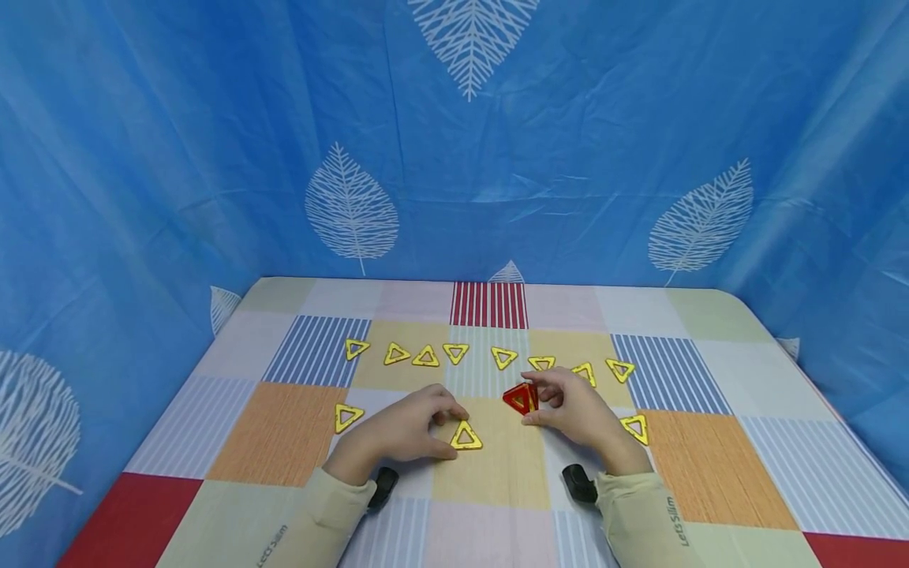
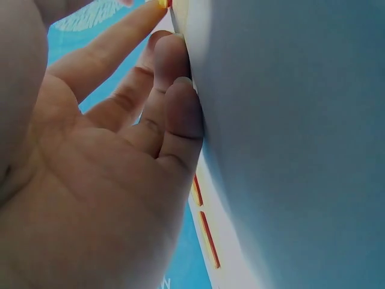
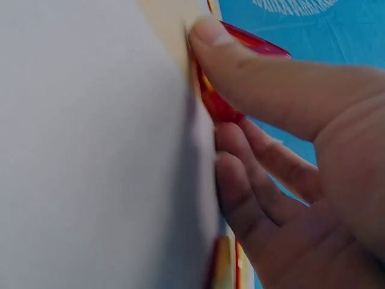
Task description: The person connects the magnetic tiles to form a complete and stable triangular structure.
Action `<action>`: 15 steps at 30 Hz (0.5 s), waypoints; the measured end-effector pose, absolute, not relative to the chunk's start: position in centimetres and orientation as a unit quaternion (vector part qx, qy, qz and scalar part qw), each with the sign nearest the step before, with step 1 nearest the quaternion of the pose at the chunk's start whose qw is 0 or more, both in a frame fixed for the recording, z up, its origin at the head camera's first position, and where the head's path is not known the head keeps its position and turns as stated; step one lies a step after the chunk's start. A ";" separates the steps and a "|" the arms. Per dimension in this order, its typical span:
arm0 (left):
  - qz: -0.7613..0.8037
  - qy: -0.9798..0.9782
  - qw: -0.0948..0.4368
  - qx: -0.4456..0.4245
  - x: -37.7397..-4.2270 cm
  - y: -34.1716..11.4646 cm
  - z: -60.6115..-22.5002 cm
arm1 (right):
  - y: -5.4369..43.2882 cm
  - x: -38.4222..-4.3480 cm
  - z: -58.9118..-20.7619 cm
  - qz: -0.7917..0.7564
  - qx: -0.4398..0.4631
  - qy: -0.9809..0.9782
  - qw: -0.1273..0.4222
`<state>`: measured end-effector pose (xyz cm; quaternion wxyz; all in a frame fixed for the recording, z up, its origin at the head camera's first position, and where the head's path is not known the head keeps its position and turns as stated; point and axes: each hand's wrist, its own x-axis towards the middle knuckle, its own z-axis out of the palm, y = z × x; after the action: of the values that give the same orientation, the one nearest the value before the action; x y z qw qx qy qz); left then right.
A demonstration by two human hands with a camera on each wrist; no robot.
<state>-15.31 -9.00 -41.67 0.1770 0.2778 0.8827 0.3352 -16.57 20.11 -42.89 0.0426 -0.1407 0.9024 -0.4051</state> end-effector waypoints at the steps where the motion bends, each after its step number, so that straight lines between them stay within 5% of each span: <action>1: 0.334 0.883 0.178 0.277 -15.3 -9.0 -41.7 | 20.2 -16.5 -42.7 -0.411 -0.139 0.900 0.044; 15: 0.326 0.883 0.182 0.283 -15.2 -9.0 -41.7 | 26.0 -15.1 -40.2 -0.437 -0.118 0.886 0.104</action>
<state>-15.18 -9.00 -41.72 0.1818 0.2826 0.8835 0.3264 -15.14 25.98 -40.19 0.1044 -0.1179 0.8858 -0.4366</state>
